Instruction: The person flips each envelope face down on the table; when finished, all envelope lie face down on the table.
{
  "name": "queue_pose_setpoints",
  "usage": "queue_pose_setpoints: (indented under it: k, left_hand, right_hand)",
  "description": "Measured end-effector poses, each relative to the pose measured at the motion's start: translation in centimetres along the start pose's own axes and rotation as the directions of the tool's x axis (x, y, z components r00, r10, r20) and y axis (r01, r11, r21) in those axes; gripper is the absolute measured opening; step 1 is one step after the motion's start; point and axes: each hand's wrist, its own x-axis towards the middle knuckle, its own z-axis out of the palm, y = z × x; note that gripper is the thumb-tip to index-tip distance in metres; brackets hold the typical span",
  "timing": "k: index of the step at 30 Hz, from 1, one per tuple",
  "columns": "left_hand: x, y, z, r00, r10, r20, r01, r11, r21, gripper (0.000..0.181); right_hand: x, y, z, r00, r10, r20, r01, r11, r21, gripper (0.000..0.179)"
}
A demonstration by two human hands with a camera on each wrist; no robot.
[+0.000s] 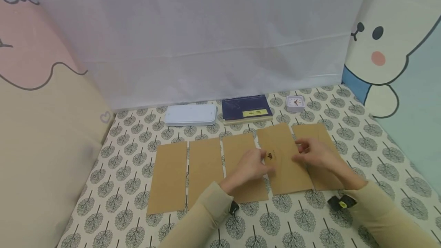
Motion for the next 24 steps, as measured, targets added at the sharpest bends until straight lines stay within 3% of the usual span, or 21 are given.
queue_pose_setpoints:
  k: [6, 9, 12, 20, 24]
  left_hand:
    - [0.1, 0.1, -0.1, 1.0, 0.001, 0.0, -0.001, 1.0, 0.011, 0.027]
    - [0.3, 0.1, 0.0, 1.0, -0.01, -0.004, 0.01, 1.0, 0.022, 0.041]
    - [0.3, 0.1, 0.0, 1.0, -0.005, -0.012, 0.005, 1.0, 0.026, 0.057]
    - [0.3, 0.0, 0.1, 0.999, 0.04, -0.025, -0.039, 0.999, 0.002, 0.051]
    - [0.3, 0.1, 0.2, 0.997, 0.067, -0.042, -0.067, 0.998, -0.002, 0.047]
  right_hand:
    - [-0.3, 0.8, -0.7, 0.992, -0.126, 0.004, 0.124, 0.978, 0.169, 0.044]
    - [-0.5, 1.2, -1.0, 0.985, -0.174, 0.013, 0.165, 0.952, 0.26, 0.041]
    - [-0.5, 1.3, -0.9, 0.982, -0.187, 0.029, 0.169, 0.936, 0.308, 0.04]
    - [-0.6, 0.9, -0.6, 0.979, -0.191, 0.067, 0.155, 0.919, 0.364, 0.046]
    - [-0.2, 1.2, 0.0, 0.96, -0.245, 0.138, 0.17, 0.896, 0.41, 0.043]
